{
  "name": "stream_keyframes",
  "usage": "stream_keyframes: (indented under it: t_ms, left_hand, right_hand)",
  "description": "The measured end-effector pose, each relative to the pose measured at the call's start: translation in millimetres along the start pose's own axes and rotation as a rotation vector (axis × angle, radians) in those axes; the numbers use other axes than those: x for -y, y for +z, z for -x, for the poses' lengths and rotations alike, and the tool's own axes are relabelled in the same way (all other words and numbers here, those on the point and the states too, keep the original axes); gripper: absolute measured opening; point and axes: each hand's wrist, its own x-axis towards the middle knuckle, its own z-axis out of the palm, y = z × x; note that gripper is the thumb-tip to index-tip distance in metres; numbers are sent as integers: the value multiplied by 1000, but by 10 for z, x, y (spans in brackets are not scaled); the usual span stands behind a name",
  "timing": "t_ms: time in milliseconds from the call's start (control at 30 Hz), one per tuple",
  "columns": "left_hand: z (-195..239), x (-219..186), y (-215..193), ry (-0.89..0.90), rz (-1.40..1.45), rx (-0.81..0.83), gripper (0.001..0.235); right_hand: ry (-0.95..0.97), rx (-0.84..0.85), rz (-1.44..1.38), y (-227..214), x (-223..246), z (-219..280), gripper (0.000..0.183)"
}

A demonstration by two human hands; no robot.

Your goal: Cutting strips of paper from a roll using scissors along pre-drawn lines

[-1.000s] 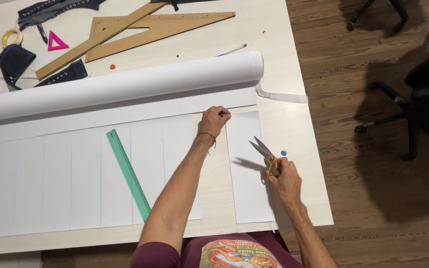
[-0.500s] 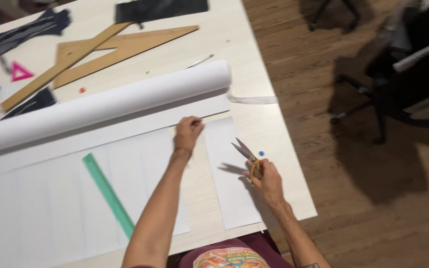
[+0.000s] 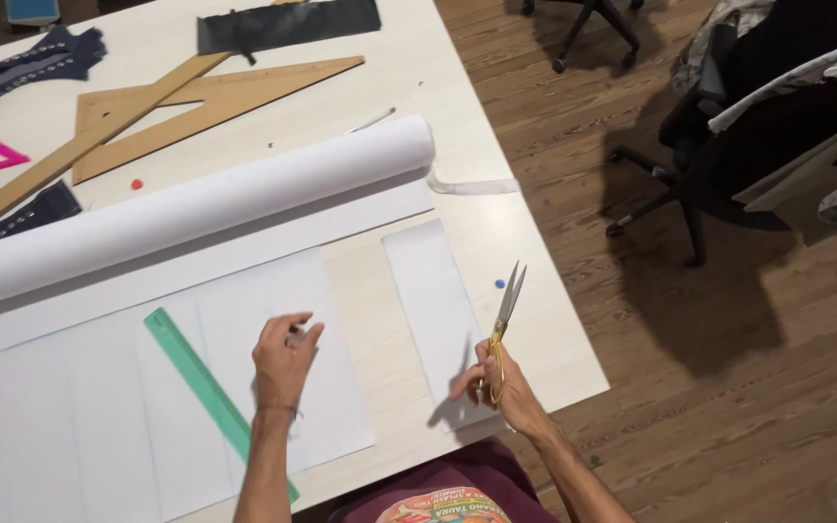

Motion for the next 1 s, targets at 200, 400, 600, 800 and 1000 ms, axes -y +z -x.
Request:
stream_keyframes:
  t_ms: [200, 400, 600, 800, 1000]
  left_hand:
    - [872, 664, -668, 156, -429, 30, 39]
    - [1533, 1312, -1009, 302, -790, 90, 84]
    - [1666, 1404, -1336, 377, -747, 44, 73]
    - [1623, 1716, -1587, 404, -661, 43, 65]
    - [1754, 1567, -1352, 557, -540, 45, 35]
  right_hand:
    - [23, 110, -111, 794, -315, 99, 30]
    - [161, 182, -317, 1980, 64, 444, 33]
    - [357, 246, -180, 2829, -45, 919, 56]
    - [563, 405, 150, 3106, -533, 1232, 70]
    - [599, 295, 195, 3048, -1192, 1451, 51]
